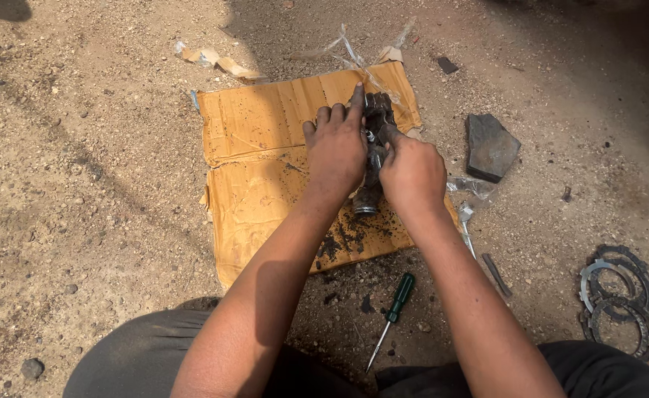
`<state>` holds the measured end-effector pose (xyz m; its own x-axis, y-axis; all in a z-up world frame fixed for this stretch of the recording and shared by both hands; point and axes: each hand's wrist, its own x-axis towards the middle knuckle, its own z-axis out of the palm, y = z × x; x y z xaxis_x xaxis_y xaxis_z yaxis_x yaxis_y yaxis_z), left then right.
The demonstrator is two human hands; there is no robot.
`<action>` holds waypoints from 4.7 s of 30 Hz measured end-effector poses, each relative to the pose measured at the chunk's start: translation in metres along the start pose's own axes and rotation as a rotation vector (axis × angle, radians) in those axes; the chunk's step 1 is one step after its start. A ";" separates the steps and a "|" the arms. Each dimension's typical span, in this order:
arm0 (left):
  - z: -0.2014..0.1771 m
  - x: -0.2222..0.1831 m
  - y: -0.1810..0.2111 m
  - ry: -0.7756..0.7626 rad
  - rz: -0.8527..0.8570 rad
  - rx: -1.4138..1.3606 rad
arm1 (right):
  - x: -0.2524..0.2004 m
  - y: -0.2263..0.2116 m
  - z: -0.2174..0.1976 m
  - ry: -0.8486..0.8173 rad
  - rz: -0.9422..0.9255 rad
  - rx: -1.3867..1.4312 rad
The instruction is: The person disassembles a cylinder head by using a screwdriver and a wrench to remove internal components while sitting on the ground.
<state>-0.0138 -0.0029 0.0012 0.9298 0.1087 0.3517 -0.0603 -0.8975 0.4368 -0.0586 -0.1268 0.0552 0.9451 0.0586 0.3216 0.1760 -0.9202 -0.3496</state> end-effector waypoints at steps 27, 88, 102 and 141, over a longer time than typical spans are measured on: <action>-0.013 -0.002 0.009 -0.002 -0.023 -0.020 | -0.025 -0.005 -0.006 -0.002 0.087 0.137; -0.002 -0.021 0.061 -0.493 0.380 -0.010 | -0.120 0.159 0.082 -0.567 0.561 0.752; 0.009 -0.023 0.054 -0.426 0.416 -0.004 | -0.116 0.119 0.019 -0.439 -0.072 -0.178; 0.013 -0.028 0.052 -0.424 0.371 -0.080 | -0.109 0.108 0.017 -0.437 -0.060 -0.029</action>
<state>-0.0385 -0.0580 0.0029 0.9044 -0.4038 0.1380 -0.4230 -0.8059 0.4143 -0.1380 -0.2256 -0.0321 0.9621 0.2649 -0.0642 0.2323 -0.9202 -0.3152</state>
